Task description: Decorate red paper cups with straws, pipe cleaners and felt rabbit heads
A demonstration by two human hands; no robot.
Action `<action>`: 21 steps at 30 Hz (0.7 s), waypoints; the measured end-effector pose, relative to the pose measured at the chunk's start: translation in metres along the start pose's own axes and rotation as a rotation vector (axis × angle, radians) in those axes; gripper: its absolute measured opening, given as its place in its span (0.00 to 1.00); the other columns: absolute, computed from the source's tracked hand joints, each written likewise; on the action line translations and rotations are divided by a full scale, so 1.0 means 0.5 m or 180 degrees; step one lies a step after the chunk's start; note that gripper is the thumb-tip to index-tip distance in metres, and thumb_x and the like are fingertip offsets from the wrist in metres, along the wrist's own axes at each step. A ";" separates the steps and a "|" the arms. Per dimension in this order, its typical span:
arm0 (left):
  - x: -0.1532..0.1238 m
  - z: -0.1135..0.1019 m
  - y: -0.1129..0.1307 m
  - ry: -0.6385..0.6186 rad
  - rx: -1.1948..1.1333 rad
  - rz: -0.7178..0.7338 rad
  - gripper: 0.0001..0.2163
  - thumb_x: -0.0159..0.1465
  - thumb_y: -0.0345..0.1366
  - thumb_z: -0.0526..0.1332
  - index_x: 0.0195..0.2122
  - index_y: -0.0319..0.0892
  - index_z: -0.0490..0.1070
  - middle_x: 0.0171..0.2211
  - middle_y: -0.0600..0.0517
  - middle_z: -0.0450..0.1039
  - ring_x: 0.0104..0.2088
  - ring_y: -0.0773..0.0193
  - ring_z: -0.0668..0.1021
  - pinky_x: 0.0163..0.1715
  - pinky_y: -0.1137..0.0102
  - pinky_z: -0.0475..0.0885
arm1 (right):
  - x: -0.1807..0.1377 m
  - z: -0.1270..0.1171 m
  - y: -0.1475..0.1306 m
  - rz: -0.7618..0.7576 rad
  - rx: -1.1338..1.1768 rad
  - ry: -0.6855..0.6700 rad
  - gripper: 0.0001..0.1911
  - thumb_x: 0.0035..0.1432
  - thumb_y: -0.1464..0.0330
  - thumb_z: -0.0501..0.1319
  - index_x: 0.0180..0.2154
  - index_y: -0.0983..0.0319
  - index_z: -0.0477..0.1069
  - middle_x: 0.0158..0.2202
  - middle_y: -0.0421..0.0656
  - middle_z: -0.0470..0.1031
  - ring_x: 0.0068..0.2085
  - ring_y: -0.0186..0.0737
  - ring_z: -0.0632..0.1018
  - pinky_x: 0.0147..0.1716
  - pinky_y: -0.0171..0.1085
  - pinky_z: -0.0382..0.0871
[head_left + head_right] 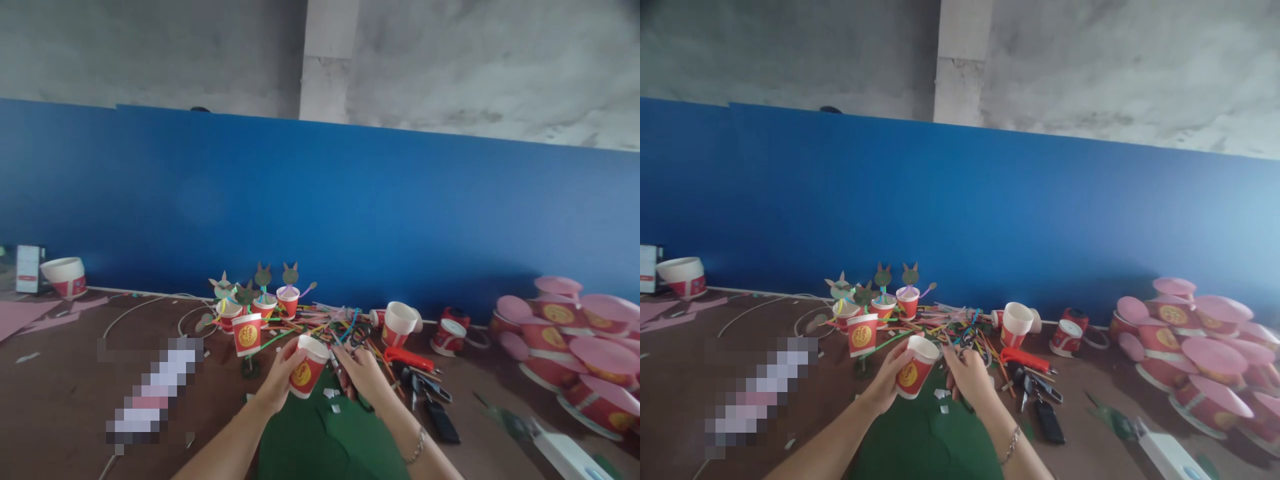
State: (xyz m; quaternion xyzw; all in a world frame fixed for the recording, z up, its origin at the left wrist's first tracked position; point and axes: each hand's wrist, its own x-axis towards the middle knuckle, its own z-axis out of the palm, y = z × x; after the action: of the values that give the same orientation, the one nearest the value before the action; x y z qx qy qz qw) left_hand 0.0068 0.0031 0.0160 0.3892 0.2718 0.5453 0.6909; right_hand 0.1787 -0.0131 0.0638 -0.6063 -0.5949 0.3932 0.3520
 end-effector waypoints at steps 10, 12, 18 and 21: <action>0.008 0.011 -0.028 -0.0602 0.1417 0.0372 0.34 0.39 0.39 0.74 0.49 0.38 0.67 0.41 0.45 0.75 0.40 0.56 0.76 0.40 0.67 0.71 | 0.025 0.015 0.050 -0.0288 -0.0945 0.0555 0.15 0.57 0.69 0.51 0.41 0.67 0.71 0.25 0.46 0.78 0.23 0.40 0.78 0.21 0.32 0.67; 0.015 0.004 -0.031 0.0005 0.1734 0.0628 0.31 0.42 0.39 0.72 0.47 0.38 0.67 0.39 0.46 0.75 0.37 0.58 0.76 0.38 0.67 0.71 | 0.018 0.014 0.048 -0.0560 -0.1529 0.0729 0.16 0.59 0.70 0.49 0.44 0.67 0.72 0.34 0.52 0.79 0.36 0.43 0.79 0.33 0.33 0.69; 0.035 -0.026 -0.003 0.1816 0.1656 0.1289 0.23 0.51 0.43 0.66 0.46 0.41 0.65 0.41 0.46 0.73 0.40 0.57 0.76 0.42 0.63 0.70 | -0.011 0.033 0.046 -0.1109 -0.2555 -0.0130 0.29 0.54 0.77 0.48 0.59 0.64 0.59 0.52 0.52 0.71 0.51 0.44 0.72 0.48 0.38 0.63; 0.034 -0.025 0.005 0.1798 0.1687 0.1344 0.21 0.50 0.43 0.66 0.43 0.41 0.66 0.39 0.47 0.74 0.39 0.57 0.76 0.42 0.62 0.70 | -0.024 0.047 0.047 -0.1156 -0.2586 -0.0363 0.33 0.51 0.77 0.50 0.60 0.62 0.57 0.54 0.49 0.69 0.52 0.44 0.71 0.49 0.37 0.61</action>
State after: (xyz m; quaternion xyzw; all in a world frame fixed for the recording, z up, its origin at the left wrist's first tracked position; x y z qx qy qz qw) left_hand -0.0001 0.0226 0.0120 0.4357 0.4950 0.6710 0.3391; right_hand 0.1683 -0.0273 0.0331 -0.5585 -0.8163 0.0923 0.1153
